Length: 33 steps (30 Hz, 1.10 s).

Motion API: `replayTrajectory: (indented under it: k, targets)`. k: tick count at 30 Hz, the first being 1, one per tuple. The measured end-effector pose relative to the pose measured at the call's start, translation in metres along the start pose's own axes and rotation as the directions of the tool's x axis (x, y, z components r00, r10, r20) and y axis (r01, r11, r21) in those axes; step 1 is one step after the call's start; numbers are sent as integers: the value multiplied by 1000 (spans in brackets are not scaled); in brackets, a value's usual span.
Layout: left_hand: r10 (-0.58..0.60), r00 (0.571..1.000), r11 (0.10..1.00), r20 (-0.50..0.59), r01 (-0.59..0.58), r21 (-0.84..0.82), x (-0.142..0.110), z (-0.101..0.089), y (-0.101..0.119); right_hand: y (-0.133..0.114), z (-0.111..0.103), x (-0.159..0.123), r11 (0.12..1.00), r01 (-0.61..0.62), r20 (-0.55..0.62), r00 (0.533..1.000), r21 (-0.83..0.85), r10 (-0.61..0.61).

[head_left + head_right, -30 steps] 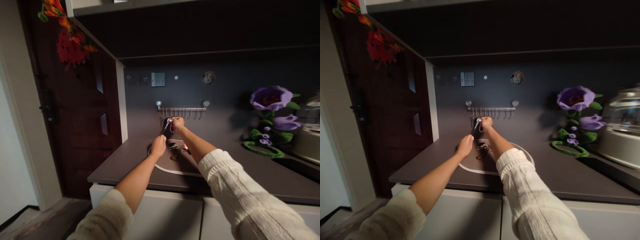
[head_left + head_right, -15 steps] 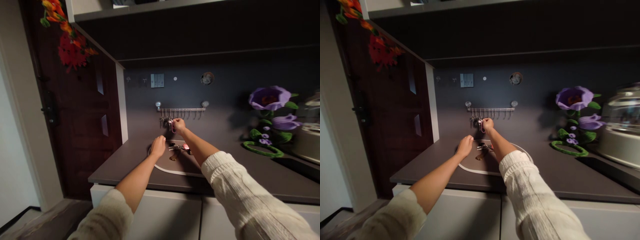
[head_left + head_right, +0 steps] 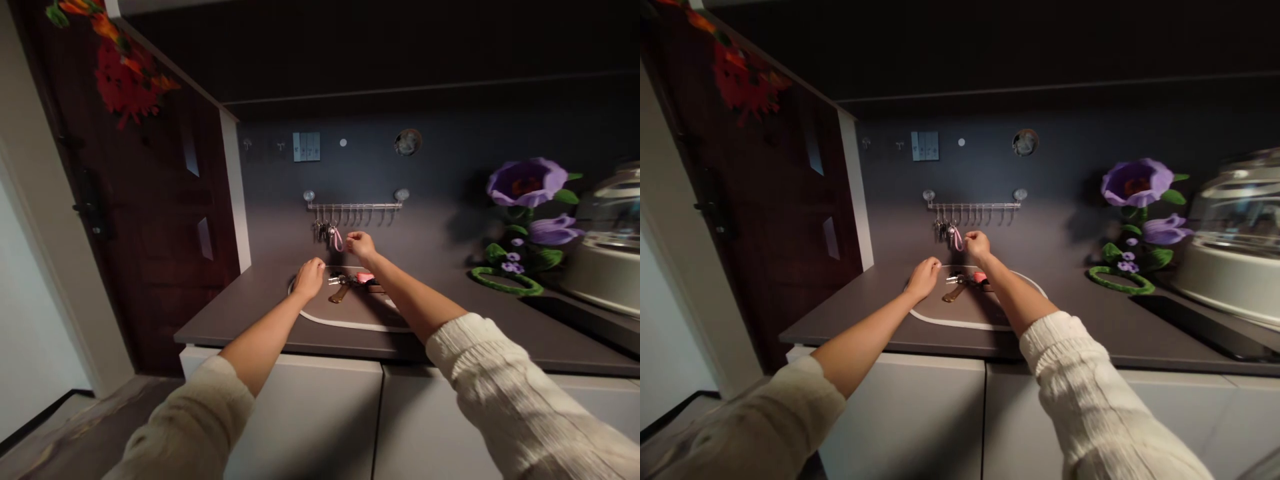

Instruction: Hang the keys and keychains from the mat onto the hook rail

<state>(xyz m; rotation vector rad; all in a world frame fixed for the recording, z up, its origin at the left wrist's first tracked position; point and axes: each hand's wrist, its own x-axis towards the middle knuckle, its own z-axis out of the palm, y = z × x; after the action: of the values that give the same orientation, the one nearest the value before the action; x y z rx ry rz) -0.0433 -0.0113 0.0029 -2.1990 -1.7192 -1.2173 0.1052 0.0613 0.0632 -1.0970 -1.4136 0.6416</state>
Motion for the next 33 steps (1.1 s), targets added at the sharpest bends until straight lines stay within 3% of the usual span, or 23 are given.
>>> replayTrajectory:
  k: [4,10,15,21,27,33]
  targets:
    - [-19,999,999,47,21,-42,0,1,3,-2,-10,-22,992,-86,94,993,95,77]
    - [-55,985,998,166,48,50,12,3,11,12,-22,-41,989,33,143,990,-143,-12]
    - [-165,964,984,209,146,102,28,14,16,24,-30,-51,895,179,217,972,-408,-95]
    - [-248,942,962,227,213,169,36,31,17,34,-36,-53,747,322,324,934,-582,-150]
    - [-221,950,960,219,174,218,31,36,16,38,-32,-48,660,366,366,919,-656,-145]
    - [-237,949,965,209,205,163,32,38,15,35,-29,-49,611,358,372,922,-706,-110]
